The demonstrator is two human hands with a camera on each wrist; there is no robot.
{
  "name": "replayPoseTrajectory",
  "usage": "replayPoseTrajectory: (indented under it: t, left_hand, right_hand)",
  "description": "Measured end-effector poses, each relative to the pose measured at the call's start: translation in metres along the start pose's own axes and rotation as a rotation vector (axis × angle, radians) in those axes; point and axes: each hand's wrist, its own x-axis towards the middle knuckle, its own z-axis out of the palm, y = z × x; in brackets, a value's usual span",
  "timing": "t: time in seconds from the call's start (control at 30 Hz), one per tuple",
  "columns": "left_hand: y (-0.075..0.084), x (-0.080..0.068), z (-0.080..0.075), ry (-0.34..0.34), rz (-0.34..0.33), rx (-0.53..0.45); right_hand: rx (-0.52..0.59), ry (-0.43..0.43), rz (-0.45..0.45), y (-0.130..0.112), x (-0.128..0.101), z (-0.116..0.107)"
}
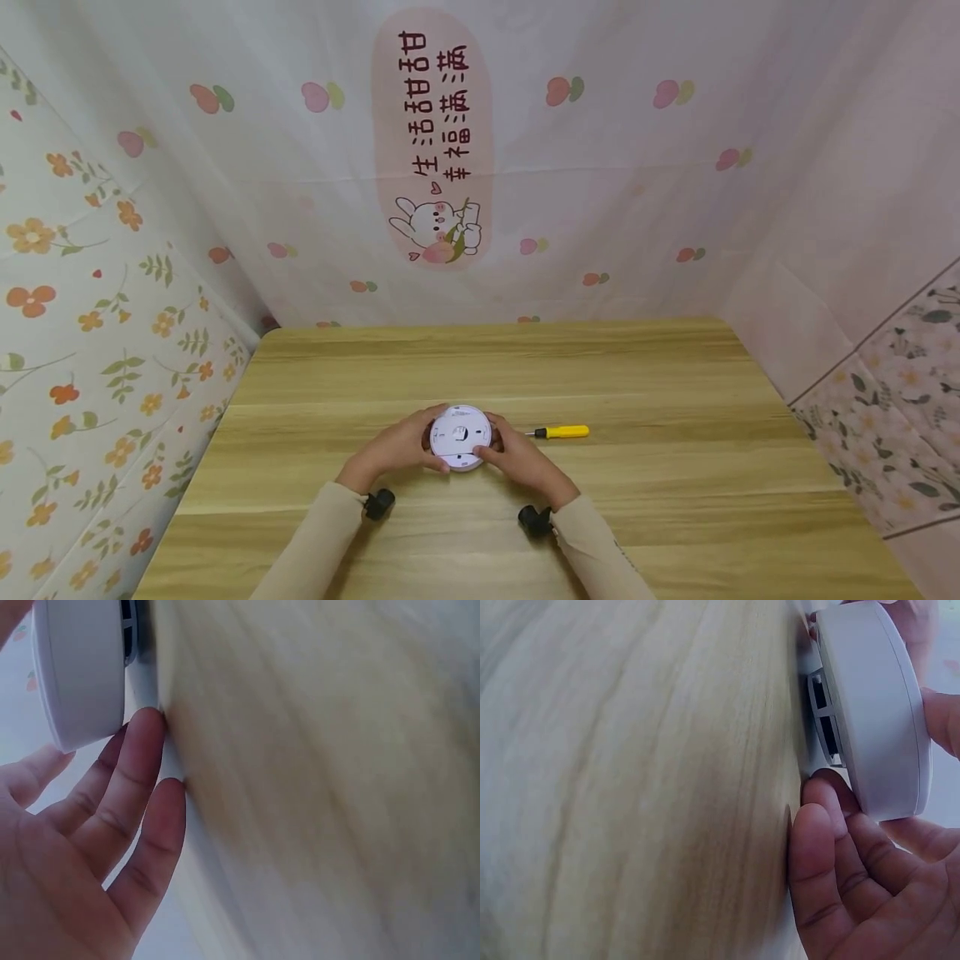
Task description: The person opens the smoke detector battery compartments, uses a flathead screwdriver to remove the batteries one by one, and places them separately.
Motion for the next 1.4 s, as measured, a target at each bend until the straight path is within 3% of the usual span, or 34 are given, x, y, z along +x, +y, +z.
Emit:
replayPoseTrajectory:
  t: [0.43, 0.97, 1.4]
  left_hand:
    - [-0.002, 0.004, 0.004, 0.010, 0.024, 0.007]
    - [-0.001, 0.002, 0.005, 0.017, -0.028, 0.050]
    - [-0.006, 0.004, 0.005, 0.003, -0.013, 0.041]
  right_hand:
    - [0.011, -0.031, -0.041, 0.000, 0.002, -0.006]
    - [-0.080, 0.063, -0.065, -0.009, 0.002, -0.009]
    - [-0.114, -0.013, -0.170, -0.017, 0.011, -0.002]
